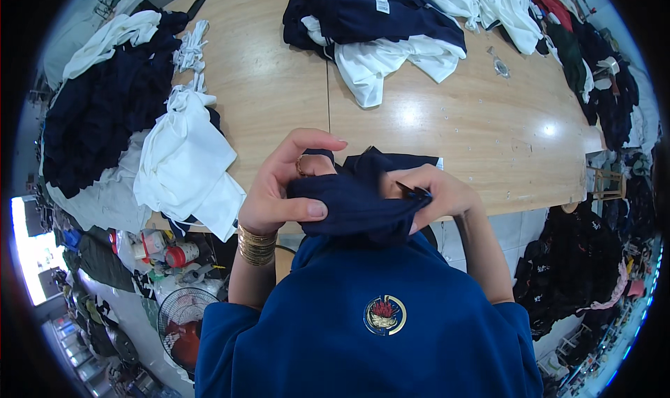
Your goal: Trimming loose threads from a dark blue garment using thread snips.
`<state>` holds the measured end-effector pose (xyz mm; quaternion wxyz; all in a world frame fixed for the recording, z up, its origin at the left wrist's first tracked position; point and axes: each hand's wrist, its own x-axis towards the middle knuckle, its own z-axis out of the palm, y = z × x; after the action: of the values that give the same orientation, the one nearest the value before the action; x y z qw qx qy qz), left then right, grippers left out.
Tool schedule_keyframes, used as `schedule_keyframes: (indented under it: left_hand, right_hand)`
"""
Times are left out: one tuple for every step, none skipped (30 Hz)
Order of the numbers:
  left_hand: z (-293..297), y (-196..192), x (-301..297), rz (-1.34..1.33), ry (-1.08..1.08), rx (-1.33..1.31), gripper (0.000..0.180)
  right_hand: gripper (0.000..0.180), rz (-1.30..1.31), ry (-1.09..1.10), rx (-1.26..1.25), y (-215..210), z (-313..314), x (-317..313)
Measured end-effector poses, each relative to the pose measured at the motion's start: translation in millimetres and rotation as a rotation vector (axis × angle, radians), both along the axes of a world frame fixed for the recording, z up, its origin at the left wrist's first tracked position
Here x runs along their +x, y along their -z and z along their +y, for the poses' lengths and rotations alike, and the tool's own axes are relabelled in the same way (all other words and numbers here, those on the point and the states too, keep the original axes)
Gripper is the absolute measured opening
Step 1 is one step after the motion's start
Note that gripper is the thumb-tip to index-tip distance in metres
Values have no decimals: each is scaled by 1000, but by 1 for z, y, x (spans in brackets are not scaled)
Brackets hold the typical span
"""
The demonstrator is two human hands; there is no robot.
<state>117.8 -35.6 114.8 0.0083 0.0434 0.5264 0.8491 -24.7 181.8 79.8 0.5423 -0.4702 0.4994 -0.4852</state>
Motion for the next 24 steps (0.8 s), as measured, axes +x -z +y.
schedule_keyframes:
  left_hand:
    - [-1, 0, 0, -2, 1, 1, 67]
    - [-1, 0, 0, 5, 6, -13, 66]
    - [-2, 1, 0, 11, 12, -27, 65]
    - [-3, 1, -1, 13, 16, -26, 65]
    - [-4, 2, -2, 31, 38, -16, 65]
    - [-5, 2, -2, 48, 60, -6, 65]
    - [-6, 2, -2, 49, 62, -6, 65]
    - [-6, 1, -3, 46, 59, -73, 65]
    - [-6, 0, -3, 42, 56, -141, 65]
    - [-9, 0, -3, 40, 55, -141, 65]
    - [-11, -1, -2, -4, 28, -187, 62]
    - [-12, -2, -2, -49, 2, -232, 59]
    - [-12, -3, -3, -50, 4, -232, 59]
    - [-12, -4, -7, -85, 44, -344, 55]
    - [-12, -4, -11, -119, 84, -455, 51]
    - [-9, -4, -15, -120, 85, -454, 51]
    - [-4, -3, -20, -107, 144, -554, 48]
    - [2, -3, -23, -93, 203, -654, 46]
    - [8, -3, -27, -92, 204, -653, 46]
    - [15, -3, -30, -83, 207, -656, 43]
    - [21, -3, -33, -74, 209, -659, 41]
    - [26, -3, -35, -65, 210, -662, 40]
    - [28, -1, -35, -64, 168, -604, 35]
    - [26, -2, -35, -64, 167, -605, 35]
  right_hand:
    - [49, -12, 37, -84, -8, 0, 2]
    - [49, -13, 38, -84, -7, 2, 2]
    - [51, -118, 45, -7, -6, 6, 1]
    - [53, -220, 56, 71, -6, 10, 0]
    - [58, -394, 99, 94, -8, 8, 4]
    - [58, -393, 104, 95, -7, 7, 4]
    - [61, -310, 118, 189, -4, 5, 3]
    - [63, -226, 132, 282, -2, 4, 1]
    - [60, -143, 210, 273, -5, 5, -1]
    - [60, -144, 209, 274, -12, 6, -3]
    - [58, -49, 324, 252, -21, 9, -5]
    - [56, 47, 438, 230, -27, 13, -7]
    - [53, 45, 484, 159, -30, 15, -8]
    - [53, 43, 485, 160, -36, 15, -8]
    - [52, 85, 479, 175, -45, 14, -7]
    - [50, 128, 472, 189, -51, 13, -6]
    - [50, 128, 471, 190, -52, 9, -3]
    - [49, 222, 466, 132, -53, 4, 3]
    - [48, 316, 463, 73, -54, 0, 7]
    - [48, 317, 464, 73, -53, -2, 10]
    - [49, 280, 465, 40, -49, -3, 12]
    - [49, 243, 464, 7, -46, -4, 13]
    - [52, 342, 481, -50, -42, -3, 11]
    - [52, 343, 481, -50, -46, -1, 10]
